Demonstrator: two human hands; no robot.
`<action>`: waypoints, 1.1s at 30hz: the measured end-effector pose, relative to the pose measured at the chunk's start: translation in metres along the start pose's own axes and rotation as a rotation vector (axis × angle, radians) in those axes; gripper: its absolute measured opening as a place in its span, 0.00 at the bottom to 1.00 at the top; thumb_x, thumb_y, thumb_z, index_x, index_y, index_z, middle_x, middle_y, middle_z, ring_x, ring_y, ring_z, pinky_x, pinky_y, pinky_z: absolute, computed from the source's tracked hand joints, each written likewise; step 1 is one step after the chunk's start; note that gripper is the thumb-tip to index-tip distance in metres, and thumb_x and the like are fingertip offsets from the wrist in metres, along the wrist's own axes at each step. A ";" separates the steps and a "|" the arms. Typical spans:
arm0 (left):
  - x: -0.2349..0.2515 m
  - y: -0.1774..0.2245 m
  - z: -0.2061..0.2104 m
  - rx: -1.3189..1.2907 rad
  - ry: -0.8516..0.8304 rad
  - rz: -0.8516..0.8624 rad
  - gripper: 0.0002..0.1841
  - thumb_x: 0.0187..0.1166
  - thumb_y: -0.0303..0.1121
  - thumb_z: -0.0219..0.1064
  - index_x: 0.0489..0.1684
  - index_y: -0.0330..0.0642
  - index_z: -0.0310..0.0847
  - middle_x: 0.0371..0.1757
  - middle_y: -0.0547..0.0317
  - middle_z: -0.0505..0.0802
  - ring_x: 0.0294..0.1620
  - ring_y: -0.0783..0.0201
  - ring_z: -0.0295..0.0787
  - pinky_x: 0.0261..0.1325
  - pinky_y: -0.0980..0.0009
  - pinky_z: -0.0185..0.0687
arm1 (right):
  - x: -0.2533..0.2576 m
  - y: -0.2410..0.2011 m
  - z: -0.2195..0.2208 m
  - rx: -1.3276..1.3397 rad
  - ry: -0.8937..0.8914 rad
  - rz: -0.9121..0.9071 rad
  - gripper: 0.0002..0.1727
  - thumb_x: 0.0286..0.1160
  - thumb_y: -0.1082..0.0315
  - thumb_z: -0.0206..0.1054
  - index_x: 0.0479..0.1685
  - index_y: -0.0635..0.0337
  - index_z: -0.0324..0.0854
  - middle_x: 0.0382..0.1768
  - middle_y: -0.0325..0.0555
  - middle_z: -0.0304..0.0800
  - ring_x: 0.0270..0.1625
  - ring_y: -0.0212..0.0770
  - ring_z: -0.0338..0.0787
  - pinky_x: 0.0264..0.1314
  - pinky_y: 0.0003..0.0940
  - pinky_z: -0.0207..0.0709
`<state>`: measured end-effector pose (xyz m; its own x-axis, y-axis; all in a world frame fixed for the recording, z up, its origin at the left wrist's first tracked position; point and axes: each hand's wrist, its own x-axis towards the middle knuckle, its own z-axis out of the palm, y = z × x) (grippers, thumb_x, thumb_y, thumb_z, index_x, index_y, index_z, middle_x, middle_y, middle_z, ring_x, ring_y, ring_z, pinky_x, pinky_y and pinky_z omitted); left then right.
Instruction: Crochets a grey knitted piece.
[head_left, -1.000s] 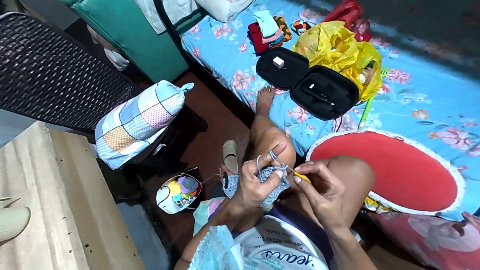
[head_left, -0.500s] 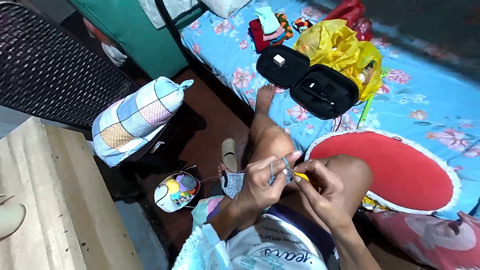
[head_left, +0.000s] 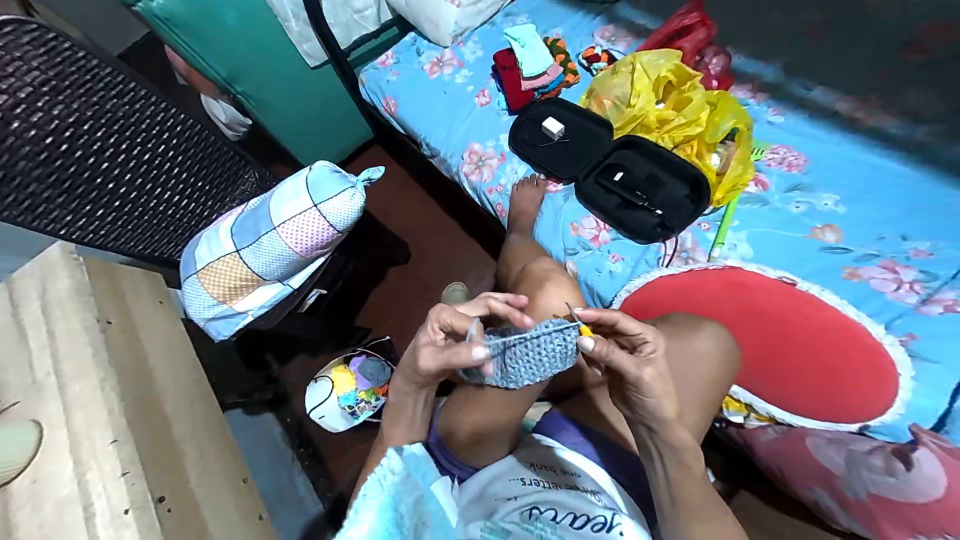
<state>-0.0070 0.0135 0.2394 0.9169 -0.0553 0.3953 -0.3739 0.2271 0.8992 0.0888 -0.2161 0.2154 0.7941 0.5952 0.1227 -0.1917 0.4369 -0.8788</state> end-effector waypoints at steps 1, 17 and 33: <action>0.002 -0.006 0.004 -0.086 0.027 0.025 0.14 0.80 0.50 0.67 0.47 0.57 0.96 0.70 0.57 0.90 0.81 0.55 0.77 0.86 0.57 0.65 | 0.001 0.000 -0.001 0.011 -0.014 0.003 0.14 0.71 0.74 0.72 0.55 0.60 0.92 0.45 0.40 0.96 0.28 0.20 0.83 0.28 0.14 0.76; 0.025 -0.003 0.072 0.232 0.517 -0.220 0.48 0.68 0.15 0.68 0.91 0.25 0.40 0.39 0.57 0.94 0.39 0.72 0.89 0.50 0.77 0.84 | 0.002 -0.004 -0.020 -0.375 -0.164 -0.159 0.16 0.77 0.74 0.65 0.59 0.56 0.90 0.49 0.34 0.90 0.51 0.24 0.86 0.56 0.19 0.82; 0.015 -0.033 0.093 0.800 0.654 0.012 0.31 0.66 0.20 0.68 0.72 0.13 0.68 0.37 0.53 0.94 0.40 0.72 0.91 0.51 0.75 0.87 | -0.012 -0.014 -0.014 -1.201 -0.100 -0.470 0.22 0.73 0.72 0.57 0.60 0.50 0.92 0.36 0.49 0.86 0.32 0.37 0.83 0.30 0.28 0.73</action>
<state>0.0063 -0.0849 0.2326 0.7196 0.5361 0.4413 -0.1480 -0.5026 0.8518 0.0897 -0.2388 0.2202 0.5871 0.6212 0.5190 0.7689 -0.2274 -0.5975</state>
